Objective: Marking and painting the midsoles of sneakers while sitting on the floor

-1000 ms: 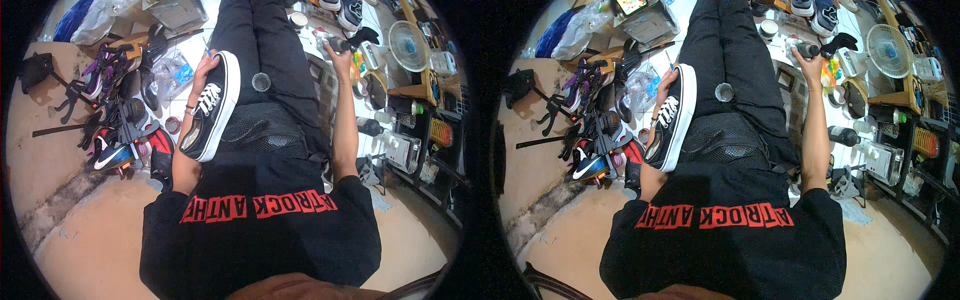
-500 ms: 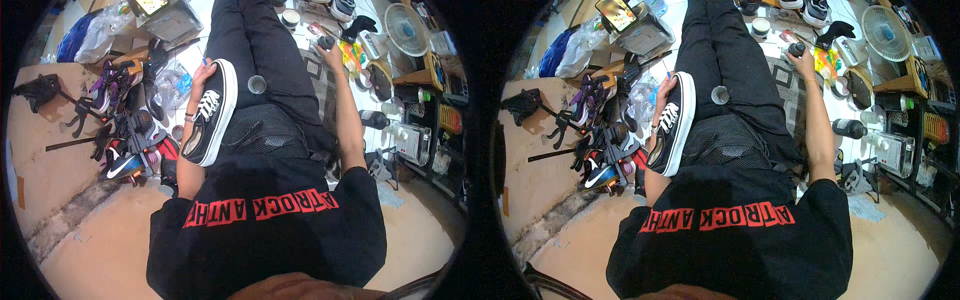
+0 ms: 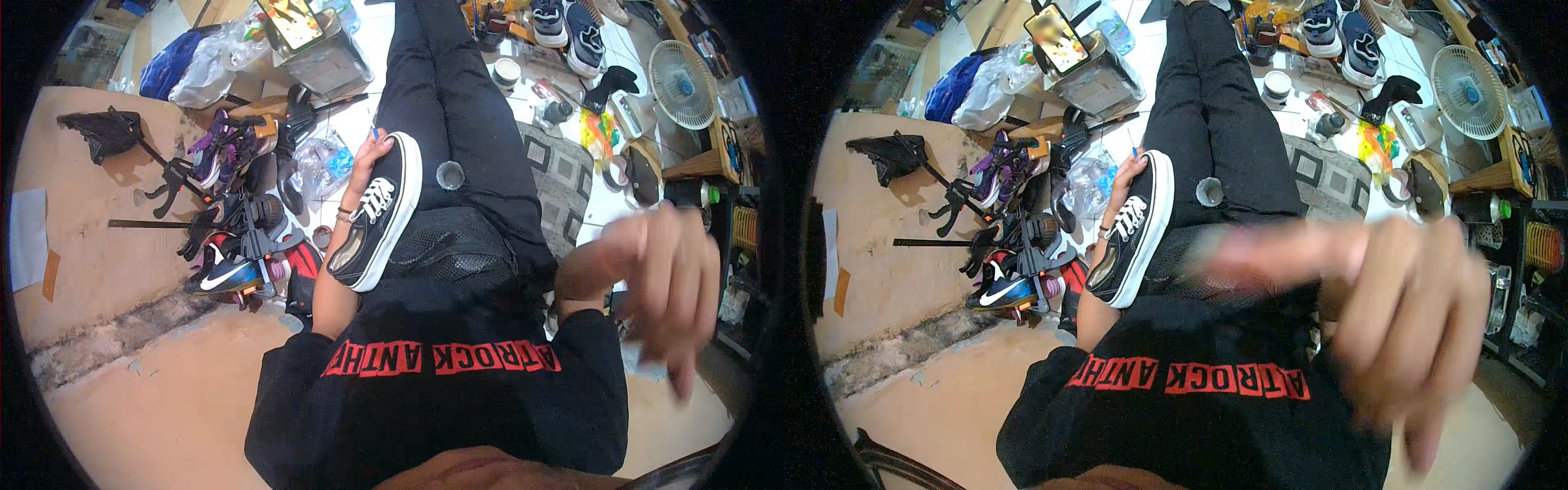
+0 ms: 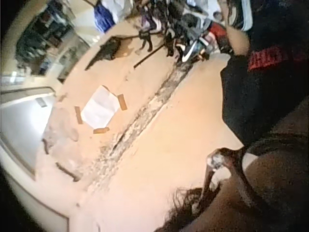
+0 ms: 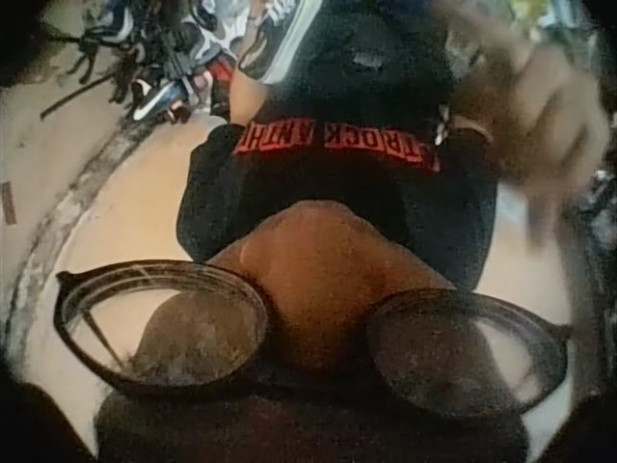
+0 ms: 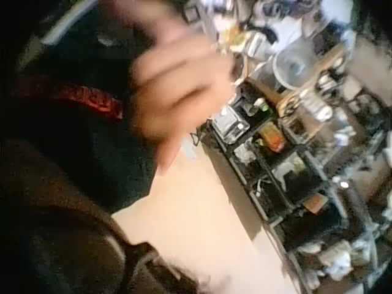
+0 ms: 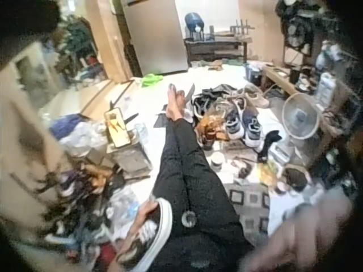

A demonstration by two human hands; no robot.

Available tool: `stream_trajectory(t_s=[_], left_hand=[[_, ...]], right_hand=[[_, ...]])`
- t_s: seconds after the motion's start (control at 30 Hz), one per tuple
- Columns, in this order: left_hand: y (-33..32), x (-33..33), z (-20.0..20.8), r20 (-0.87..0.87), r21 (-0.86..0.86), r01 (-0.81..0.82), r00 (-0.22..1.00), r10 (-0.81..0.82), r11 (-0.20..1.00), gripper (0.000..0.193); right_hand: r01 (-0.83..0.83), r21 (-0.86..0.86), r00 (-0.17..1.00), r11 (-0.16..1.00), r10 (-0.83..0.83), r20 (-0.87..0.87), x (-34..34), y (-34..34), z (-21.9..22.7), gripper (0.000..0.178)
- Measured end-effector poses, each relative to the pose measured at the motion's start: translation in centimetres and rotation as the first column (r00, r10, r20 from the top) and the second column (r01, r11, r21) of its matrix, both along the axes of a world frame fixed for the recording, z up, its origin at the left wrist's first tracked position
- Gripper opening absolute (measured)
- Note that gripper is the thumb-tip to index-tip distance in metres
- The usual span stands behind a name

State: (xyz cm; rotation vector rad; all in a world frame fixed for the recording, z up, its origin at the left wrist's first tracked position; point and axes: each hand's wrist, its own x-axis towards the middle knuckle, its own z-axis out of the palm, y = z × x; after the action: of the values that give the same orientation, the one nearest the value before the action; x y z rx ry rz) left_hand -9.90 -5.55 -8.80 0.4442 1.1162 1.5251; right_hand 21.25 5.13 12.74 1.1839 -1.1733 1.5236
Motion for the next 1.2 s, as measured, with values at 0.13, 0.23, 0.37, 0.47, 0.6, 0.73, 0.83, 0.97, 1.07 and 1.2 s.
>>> stream_trajectory(t_s=[0.13,0.23,0.37,0.47,0.6,0.73,0.83,0.97,1.07,1.2], left_hand=[[-0.2,-1.0,-1.5,-0.002,0.066,0.009,1.0,-0.009,0.998,0.011],[-0.3,-0.8,-1.5,0.008,0.107,0.01,1.0,-0.011,0.994,0.013],[-0.3,-0.8,-1.4,0.048,0.107,0.044,0.998,-0.05,0.993,0.014],[-1.1,-1.9,-3.2,0.05,0.121,0.023,0.998,-0.029,0.992,0.013],[-0.6,-1.1,-2.4,0.01,0.031,-0.009,1.0,0.009,0.999,0.018],[-0.5,-1.0,-1.4,0.031,0.034,0.005,1.0,-0.006,0.999,0.011],[-0.2,-1.6,-2.8,0.027,0.092,0.034,0.999,-0.037,0.995,0.01],[-0.1,-1.4,-2.8,-0.003,0.11,0.053,0.999,-0.053,0.993,0.008],[-0.3,-0.7,-1.5,0.035,0.066,0.045,0.998,-0.048,0.997,0.009],[-0.6,-0.6,-0.8,0.027,0.044,0.025,0.999,-0.026,0.999,0.009]], right_hand=[[-0.208,-0.138,0.972,0.968,0.221,0.084,-3.0,-2.5,3.4,0.021],[-0.392,-0.118,0.91,0.912,0.403,0.092,-3.8,-2.8,3.9,0.018],[-0.606,-0.095,0.782,0.79,0.613,0.113,-4.7,-3.0,4.4,0.016],[-0.454,-0.189,0.875,0.871,0.476,0.092,-4.9,-2.6,2.1,0.02],[-0.106,-0.52,0.916,0.848,0.286,0.28,-6.2,-0.1,-4.2,0.042],[-0.074,-0.615,0.934,0.785,0.271,0.233,-6.4,-1.0,-6.4,0.039],[-0.085,-0.633,0.923,0.769,0.3,0.24,-6.1,-1.2,-6.5,0.039],[-0.107,-0.608,0.928,0.787,0.298,0.222,-5.6,-1.0,-6.0,0.039],[-0.122,-0.641,0.934,0.758,0.307,0.184,-5.4,-1.2,-6.1,0.042],[-0.108,-0.676,0.946,0.729,0.284,0.155,-5.9,-1.2,-6.3,0.049]])
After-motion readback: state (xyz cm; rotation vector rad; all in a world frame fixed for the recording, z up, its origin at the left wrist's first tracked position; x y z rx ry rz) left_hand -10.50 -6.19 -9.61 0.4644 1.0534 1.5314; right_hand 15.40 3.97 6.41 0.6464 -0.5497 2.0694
